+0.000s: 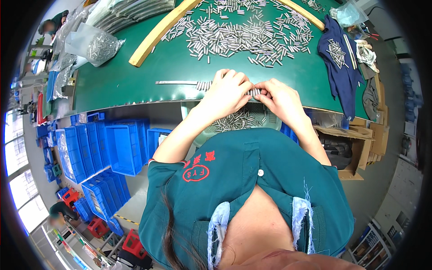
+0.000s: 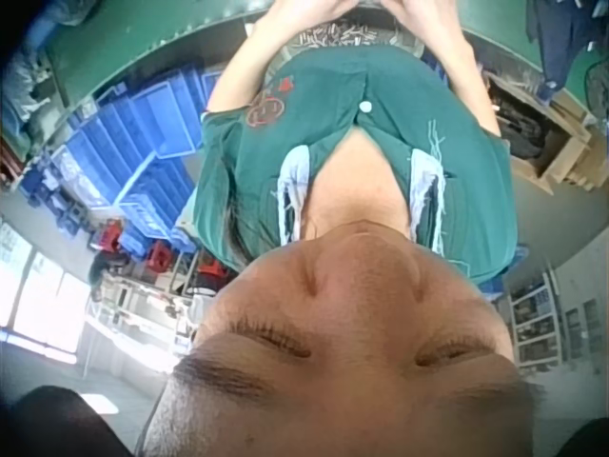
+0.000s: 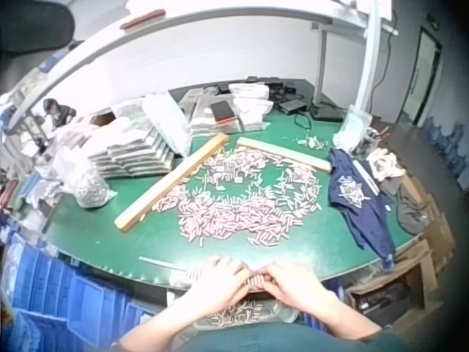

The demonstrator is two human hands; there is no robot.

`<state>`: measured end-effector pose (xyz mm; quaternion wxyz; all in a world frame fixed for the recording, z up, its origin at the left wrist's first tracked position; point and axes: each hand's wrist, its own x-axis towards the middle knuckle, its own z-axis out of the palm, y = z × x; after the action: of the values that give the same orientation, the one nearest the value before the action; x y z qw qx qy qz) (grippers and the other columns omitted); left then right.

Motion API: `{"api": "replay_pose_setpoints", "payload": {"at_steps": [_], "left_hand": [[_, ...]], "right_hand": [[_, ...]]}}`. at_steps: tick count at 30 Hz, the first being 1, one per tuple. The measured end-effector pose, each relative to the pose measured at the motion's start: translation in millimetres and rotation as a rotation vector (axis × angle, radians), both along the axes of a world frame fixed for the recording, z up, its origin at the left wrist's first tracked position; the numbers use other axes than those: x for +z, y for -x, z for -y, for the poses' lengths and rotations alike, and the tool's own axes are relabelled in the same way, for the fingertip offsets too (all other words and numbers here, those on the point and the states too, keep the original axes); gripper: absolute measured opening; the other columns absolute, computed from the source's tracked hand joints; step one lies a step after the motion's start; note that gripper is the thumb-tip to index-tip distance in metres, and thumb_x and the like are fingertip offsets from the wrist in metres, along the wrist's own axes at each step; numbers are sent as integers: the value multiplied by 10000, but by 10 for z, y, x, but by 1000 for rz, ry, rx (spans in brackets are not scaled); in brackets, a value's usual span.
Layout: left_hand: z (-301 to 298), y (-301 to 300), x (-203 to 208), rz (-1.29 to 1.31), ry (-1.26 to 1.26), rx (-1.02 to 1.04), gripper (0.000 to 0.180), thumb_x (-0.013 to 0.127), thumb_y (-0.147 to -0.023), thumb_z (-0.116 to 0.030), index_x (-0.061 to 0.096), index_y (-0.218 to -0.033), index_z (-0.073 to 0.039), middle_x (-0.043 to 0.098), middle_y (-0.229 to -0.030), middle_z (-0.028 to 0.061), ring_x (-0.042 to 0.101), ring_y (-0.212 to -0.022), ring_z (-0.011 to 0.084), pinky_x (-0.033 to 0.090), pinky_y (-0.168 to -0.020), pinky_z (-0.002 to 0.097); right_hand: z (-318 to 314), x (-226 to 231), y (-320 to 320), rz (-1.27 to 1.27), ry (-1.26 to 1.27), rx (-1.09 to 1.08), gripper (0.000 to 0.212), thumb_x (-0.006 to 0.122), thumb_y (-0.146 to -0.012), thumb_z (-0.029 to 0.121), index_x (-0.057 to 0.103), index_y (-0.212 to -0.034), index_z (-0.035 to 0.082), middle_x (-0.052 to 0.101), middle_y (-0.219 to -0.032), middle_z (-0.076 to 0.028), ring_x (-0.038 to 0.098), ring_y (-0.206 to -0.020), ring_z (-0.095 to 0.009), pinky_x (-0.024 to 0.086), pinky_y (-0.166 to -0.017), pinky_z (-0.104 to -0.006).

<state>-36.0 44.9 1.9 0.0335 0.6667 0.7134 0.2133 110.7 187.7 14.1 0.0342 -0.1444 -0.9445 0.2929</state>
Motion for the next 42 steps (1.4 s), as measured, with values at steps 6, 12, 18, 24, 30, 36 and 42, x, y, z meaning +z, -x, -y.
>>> {"api": "replay_pose_setpoints", "payload": {"at_steps": [6, 12, 18, 24, 30, 36, 42], "left_hand": [[96, 49, 168, 132, -61, 43, 253, 663, -811, -188, 622, -1045, -103, 589, -975, 52, 538, -945, 249, 367, -935, 401], [325, -172, 152, 1176, 208, -50, 191, 592, -910, -95, 652, -1074, -16, 655, -962, 66, 612, -898, 107, 489, -791, 254], [381, -537, -476, 1643, 326, 121, 224, 579, -930, -172, 642, -1103, -44, 667, -929, 24, 581, -794, 71, 476, -720, 232], [403, -532, -570, 1798, 350, 142, 222, 567, -940, -171, 629, -1116, -51, 667, -939, 20, 563, -765, 40, 462, -682, 201], [371, -458, -531, 1924, 269, 156, 305, 563, -948, -219, 588, -1183, -25, 654, -1055, 62, 604, -866, 86, 493, -740, 226], [229, -388, -310, 2415, 209, 202, 377, 519, -967, -233, 514, -1214, 52, 606, -1168, 208, 615, -1079, 271, 517, -932, 383], [155, -460, -418, 2309, 234, 203, 318, 503, -976, -244, 552, -1147, 20, 649, -1071, 163, 658, -982, 247, 539, -884, 344]], "right_hand": [[-11, 72, -46, -35, 126, -93, 314, 702, -795, 249, 621, -1073, 126, 592, -915, -51, 625, -818, -228, 505, -735, -361], [22, -9, -10, -131, -91, 35, 333, 710, -785, 321, 634, -1064, 156, 571, -981, -35, 608, -870, -220, 508, -727, -359], [76, -107, 100, -157, -117, 30, 278, 709, -782, 329, 654, -992, 155, 563, -911, -30, 612, -834, -207, 511, -686, -347], [91, -78, 139, -227, -142, 40, 249, 696, -797, 325, 666, -985, 165, 573, -874, -15, 604, -758, -193, 499, -665, -325], [68, -101, 123, -220, -168, 31, 217, 690, -797, 319, 659, -941, 160, 568, -863, -13, 605, -791, -195, 502, -673, -334], [-1, -93, -37, -205, -114, 100, 195, 686, -795, 288, 647, -926, 149, 561, -872, -27, 595, -835, -218, 498, -690, -346], [84, -6, -146, -179, -61, 130, 211, 670, -803, 222, 638, -996, 140, 566, -893, -34, 599, -861, -218, 501, -710, -343]]}}
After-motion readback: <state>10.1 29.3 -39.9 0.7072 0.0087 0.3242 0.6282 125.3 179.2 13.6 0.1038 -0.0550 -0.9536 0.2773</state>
